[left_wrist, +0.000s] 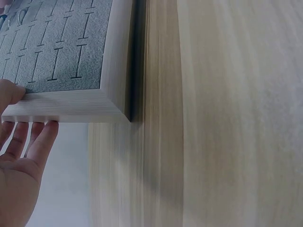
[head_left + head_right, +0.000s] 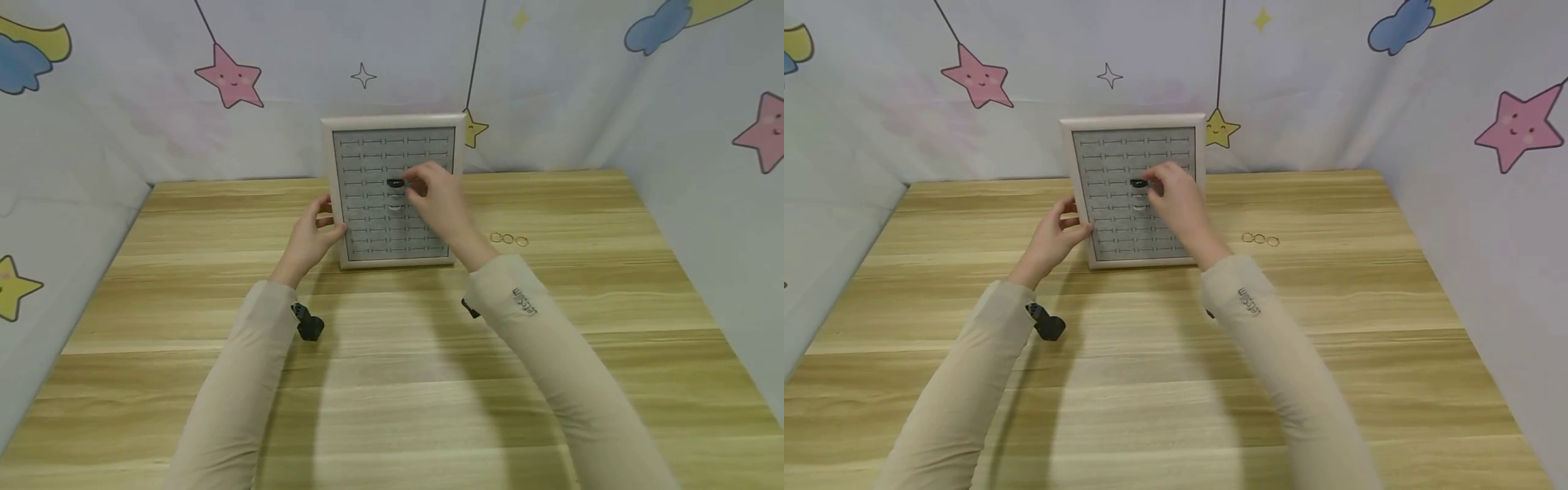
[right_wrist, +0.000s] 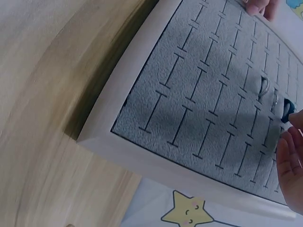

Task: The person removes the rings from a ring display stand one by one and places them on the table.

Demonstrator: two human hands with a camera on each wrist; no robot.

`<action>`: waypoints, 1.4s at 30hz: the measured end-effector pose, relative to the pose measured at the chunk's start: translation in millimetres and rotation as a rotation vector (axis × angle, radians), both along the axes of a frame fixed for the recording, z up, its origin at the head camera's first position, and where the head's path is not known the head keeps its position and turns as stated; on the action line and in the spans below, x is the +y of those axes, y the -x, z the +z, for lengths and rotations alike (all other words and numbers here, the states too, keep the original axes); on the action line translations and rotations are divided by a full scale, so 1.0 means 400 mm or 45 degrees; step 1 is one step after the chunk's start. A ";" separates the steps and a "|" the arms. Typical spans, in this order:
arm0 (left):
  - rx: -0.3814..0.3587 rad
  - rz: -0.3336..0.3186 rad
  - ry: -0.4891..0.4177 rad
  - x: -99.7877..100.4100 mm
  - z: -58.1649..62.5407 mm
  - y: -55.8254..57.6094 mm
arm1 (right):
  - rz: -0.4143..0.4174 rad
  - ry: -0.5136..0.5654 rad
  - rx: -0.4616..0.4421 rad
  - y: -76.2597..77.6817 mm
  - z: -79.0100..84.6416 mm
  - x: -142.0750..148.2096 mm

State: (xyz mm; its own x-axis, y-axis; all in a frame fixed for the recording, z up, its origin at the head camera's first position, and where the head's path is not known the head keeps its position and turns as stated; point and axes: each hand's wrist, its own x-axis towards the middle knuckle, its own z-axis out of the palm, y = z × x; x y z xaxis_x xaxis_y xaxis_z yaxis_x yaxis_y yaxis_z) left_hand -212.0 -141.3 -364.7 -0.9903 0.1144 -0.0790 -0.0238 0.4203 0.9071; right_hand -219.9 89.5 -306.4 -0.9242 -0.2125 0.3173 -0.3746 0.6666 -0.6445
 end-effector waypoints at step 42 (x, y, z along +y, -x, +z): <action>0.008 0.009 0.015 0.010 0.010 -0.004 | -0.047 0.259 0.038 0.020 -0.037 -0.012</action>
State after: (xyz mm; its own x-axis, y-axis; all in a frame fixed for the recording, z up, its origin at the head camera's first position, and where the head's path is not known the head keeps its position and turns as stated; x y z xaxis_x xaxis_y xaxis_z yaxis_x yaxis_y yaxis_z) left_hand -210.2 -137.3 -360.7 -0.9916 0.1062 -0.0744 -0.0215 0.4307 0.9022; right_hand -228.1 84.9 -321.2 -0.9198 -0.1071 0.3774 -0.3729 0.5376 -0.7563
